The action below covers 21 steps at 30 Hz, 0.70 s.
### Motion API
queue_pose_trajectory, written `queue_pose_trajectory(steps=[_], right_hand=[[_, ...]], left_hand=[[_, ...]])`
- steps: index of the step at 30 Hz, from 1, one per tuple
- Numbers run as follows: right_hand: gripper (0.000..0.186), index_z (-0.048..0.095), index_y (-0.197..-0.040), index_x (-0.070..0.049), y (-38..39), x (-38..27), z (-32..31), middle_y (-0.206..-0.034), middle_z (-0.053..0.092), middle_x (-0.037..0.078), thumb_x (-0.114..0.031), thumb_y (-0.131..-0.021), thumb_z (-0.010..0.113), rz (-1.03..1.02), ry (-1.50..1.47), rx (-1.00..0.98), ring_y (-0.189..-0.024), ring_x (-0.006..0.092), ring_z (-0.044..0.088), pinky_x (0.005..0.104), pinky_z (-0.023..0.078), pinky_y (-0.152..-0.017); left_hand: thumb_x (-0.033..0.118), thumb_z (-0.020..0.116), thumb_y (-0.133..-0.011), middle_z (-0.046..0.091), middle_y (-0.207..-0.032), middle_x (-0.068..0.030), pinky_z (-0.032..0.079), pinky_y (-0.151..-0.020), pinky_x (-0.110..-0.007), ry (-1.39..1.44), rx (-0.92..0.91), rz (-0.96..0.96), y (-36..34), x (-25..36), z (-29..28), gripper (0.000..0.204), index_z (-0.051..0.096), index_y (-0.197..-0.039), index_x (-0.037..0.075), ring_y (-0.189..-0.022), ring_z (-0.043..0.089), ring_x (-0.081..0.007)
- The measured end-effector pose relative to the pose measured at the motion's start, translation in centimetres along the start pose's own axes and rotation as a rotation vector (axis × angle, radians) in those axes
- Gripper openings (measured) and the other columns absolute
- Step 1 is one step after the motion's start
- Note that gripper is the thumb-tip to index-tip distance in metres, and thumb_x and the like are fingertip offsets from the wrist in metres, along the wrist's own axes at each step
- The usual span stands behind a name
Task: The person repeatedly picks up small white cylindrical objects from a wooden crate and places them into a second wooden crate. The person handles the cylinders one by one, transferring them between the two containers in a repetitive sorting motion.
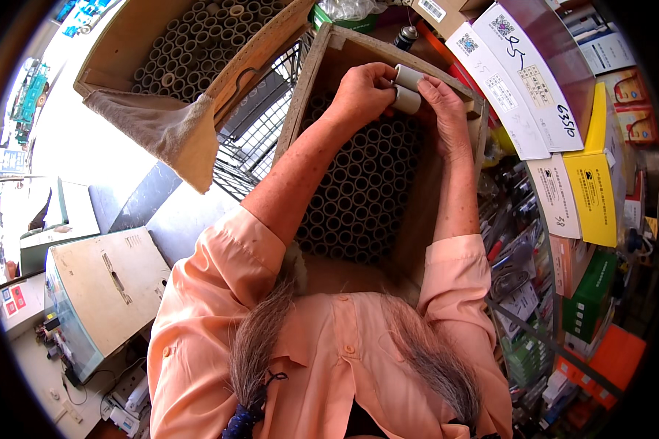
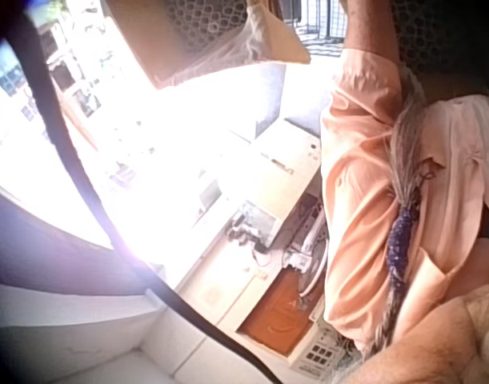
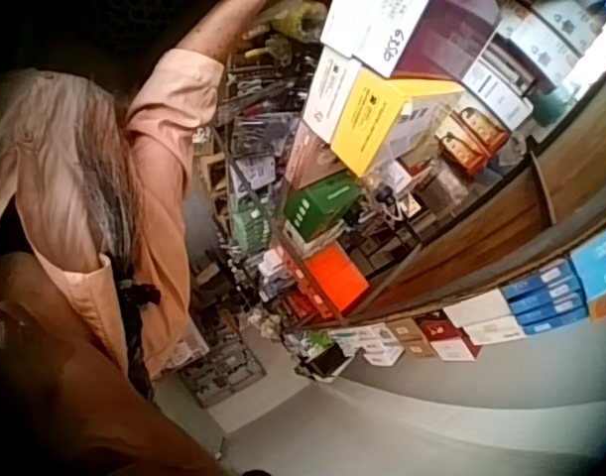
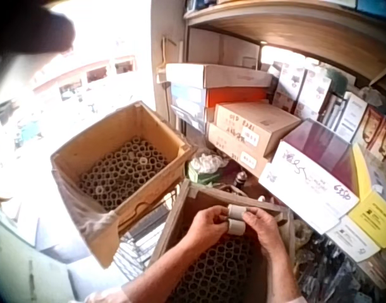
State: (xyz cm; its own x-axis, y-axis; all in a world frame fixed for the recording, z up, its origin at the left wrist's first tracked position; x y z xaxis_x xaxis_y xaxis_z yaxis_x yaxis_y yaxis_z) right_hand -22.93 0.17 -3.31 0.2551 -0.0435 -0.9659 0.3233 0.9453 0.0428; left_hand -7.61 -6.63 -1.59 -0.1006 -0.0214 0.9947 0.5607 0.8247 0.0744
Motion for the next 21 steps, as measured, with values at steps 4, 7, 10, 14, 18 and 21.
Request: queue_pose_trajectory(steps=[4, 7, 10, 14, 18, 21], right_hand=[[0.035, 0.063, -0.108, -0.001, -0.1, -0.1, -1.1, -0.091, 0.066, 0.004, -0.025, -0.083, 0.068, 0.055, 0.202, 0.075, -0.078, 0.0107, 0.062, 0.0248, 0.050, -0.074], [0.038, 0.063, -0.105, 0.003, -0.6, 1.6, -1.8, -0.092, 0.067, 0.009, -0.024, -0.079, 0.071, 0.147, 0.513, 0.015, -0.082, 0.0156, 0.064, 0.0249, 0.050, -0.074], [0.043, 0.064, -0.110, -0.011, -1.1, 4.1, -2.6, -0.099, 0.067, 0.013, -0.037, -0.077, 0.068, 0.075, 1.121, 0.067, -0.093, 0.0260, 0.065, 0.0358, 0.050, -0.081], [0.038, 0.064, -0.108, -0.019, -0.8, 5.1, -1.1, -0.102, 0.066, 0.012, -0.043, -0.079, 0.062, 0.181, 1.313, 0.207, -0.096, 0.0305, 0.063, 0.0416, 0.049, -0.081], [0.035, 0.063, -0.106, -0.018, -0.5, 6.6, -0.9, -0.101, 0.066, 0.012, -0.042, -0.081, 0.059, 0.200, 1.406, 0.208, -0.096, 0.0317, 0.062, 0.0439, 0.050, -0.079], [0.033, 0.063, -0.105, -0.018, 0.1, 7.1, -0.5, -0.099, 0.066, 0.013, -0.041, -0.082, 0.059, 0.154, 1.437, 0.229, -0.094, 0.0320, 0.063, 0.0447, 0.050, -0.077]], left_hand=[[0.003, 0.057, -0.083, 0.066, -0.083, -0.0027, 0.044, -0.049, -0.019, 0.017, 0.124, 0.050, 0.4, 0.8, -0.6, 0.024, 0.061, -0.107, 0.005, -0.062, 0.061, -0.0081], [0.005, 0.059, -0.084, 0.067, -0.086, -0.0020, 0.044, -0.050, -0.019, 0.057, 0.192, 0.017, 0.2, 1.0, -0.8, 0.021, 0.062, -0.104, 0.007, -0.062, 0.061, -0.0077], [0.006, 0.060, -0.083, 0.067, -0.087, -0.0020, 0.044, -0.051, -0.019, 0.069, 0.175, 0.025, 0.2, 0.9, -0.8, 0.020, 0.063, -0.103, 0.007, -0.062, 0.062, -0.0080], [0.007, 0.060, -0.083, 0.067, -0.086, -0.0019, 0.044, -0.050, -0.019, 0.070, 0.163, 0.023, 0.2, 0.9, -0.8, 0.019, 0.064, -0.102, 0.007, -0.062, 0.062, -0.0081], [0.007, 0.060, -0.083, 0.067, -0.086, -0.0020, 0.044, -0.050, -0.019, 0.083, 0.153, 0.020, 0.1, 0.8, -0.7, 0.019, 0.064, -0.102, 0.008, -0.062, 0.062, -0.0078], [0.007, 0.060, -0.083, 0.067, -0.086, -0.0022, 0.045, -0.050, -0.019, 0.079, 0.159, 0.007, 0.3, 1.0, -0.7, 0.019, 0.064, -0.101, 0.008, -0.062, 0.062, -0.0077]])
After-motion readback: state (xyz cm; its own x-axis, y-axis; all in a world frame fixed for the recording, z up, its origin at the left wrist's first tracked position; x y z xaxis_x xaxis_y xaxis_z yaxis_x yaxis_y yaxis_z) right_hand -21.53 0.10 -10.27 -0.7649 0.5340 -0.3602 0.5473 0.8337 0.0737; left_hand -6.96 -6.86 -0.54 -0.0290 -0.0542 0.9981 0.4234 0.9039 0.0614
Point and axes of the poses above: each hand's wrist, its own y-axis away from the middle knuckle, its own z-axis out of the palm, x = y × z, the point moved 2 cm from there along -y, towards the middle knuckle
